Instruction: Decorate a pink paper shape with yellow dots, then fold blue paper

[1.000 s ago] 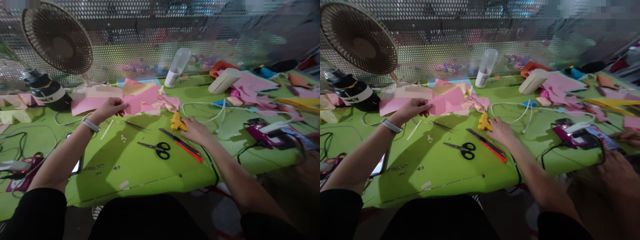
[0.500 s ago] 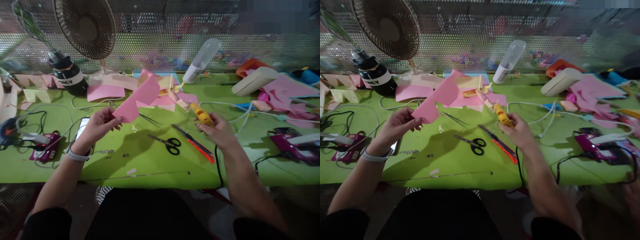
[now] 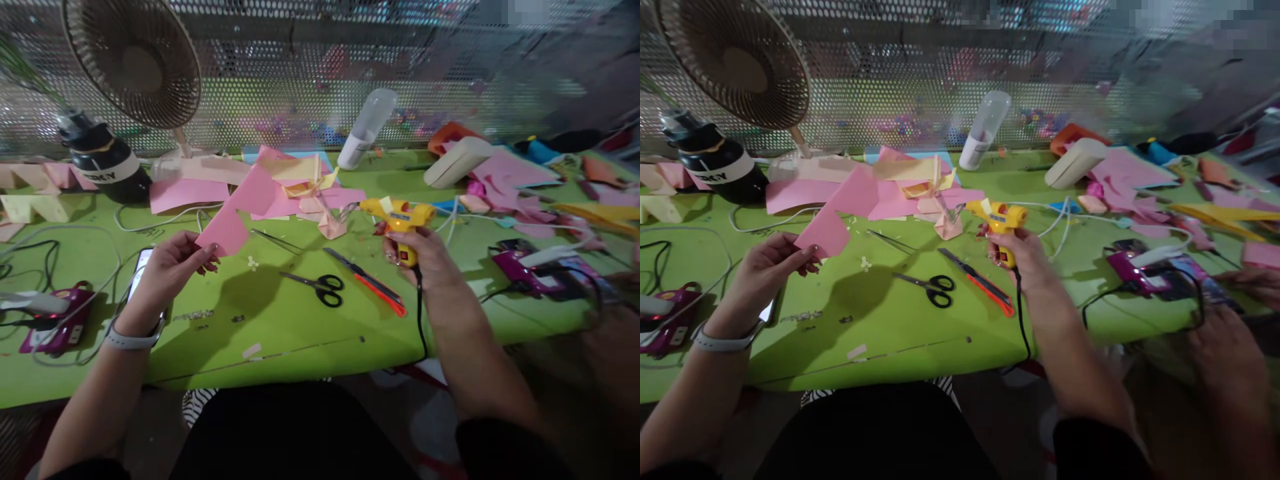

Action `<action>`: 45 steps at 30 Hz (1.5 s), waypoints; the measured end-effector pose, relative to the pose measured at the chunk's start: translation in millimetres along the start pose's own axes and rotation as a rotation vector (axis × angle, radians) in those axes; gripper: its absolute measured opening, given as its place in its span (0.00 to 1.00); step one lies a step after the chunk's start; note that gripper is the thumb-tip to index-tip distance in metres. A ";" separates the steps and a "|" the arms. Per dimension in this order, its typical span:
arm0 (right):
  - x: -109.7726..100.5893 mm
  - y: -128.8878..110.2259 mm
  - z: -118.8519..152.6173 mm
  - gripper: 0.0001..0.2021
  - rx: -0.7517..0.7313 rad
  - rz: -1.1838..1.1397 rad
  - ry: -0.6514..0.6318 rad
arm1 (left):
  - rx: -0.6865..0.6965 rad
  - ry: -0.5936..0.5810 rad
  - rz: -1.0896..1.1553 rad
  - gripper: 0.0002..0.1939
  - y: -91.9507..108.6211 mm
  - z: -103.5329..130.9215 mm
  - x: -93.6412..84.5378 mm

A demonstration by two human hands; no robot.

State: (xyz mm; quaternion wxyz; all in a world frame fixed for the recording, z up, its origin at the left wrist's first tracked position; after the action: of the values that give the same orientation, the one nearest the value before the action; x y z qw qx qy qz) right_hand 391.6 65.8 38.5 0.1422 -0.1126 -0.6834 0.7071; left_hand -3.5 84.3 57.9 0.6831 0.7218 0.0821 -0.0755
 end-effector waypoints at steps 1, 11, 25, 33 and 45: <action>7.1 -3.5 1.6 0.11 -0.004 -0.036 -0.021 | -0.005 -0.009 -0.006 0.06 -1.6 1.1 -0.8; 28.9 -26.1 12.3 0.14 -0.080 0.183 -0.190 | -0.112 0.048 0.186 0.09 3.4 -4.5 5.9; 51.4 -28.9 28.1 0.09 -0.077 0.025 -0.295 | 0.080 -0.177 0.214 0.20 17.8 -53.6 158.1; -0.9 -31.5 9.0 0.13 -0.130 -0.072 -0.052 | 0.116 -0.040 0.131 0.15 13.0 -98.0 130.2; -30.5 -31.2 -4.3 0.10 -0.192 -0.194 0.101 | 0.319 -0.169 0.069 0.14 132.8 -172.9 246.8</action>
State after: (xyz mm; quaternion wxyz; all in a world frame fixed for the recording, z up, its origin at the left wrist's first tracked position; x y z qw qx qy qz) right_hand 423.0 59.8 68.3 0.2327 -0.0947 -0.7476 0.6148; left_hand 266.1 253.7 142.2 0.5666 0.8144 -0.0133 -0.1247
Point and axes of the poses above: each hand's wrist, its own z-axis away from the middle knuckle, its own x-axis out of the palm, y = z × x, the point moved 8 cm from there along -z, towards the middle knuckle, and after that the axes turned 8 degrees about y, right-handed, at the moved point
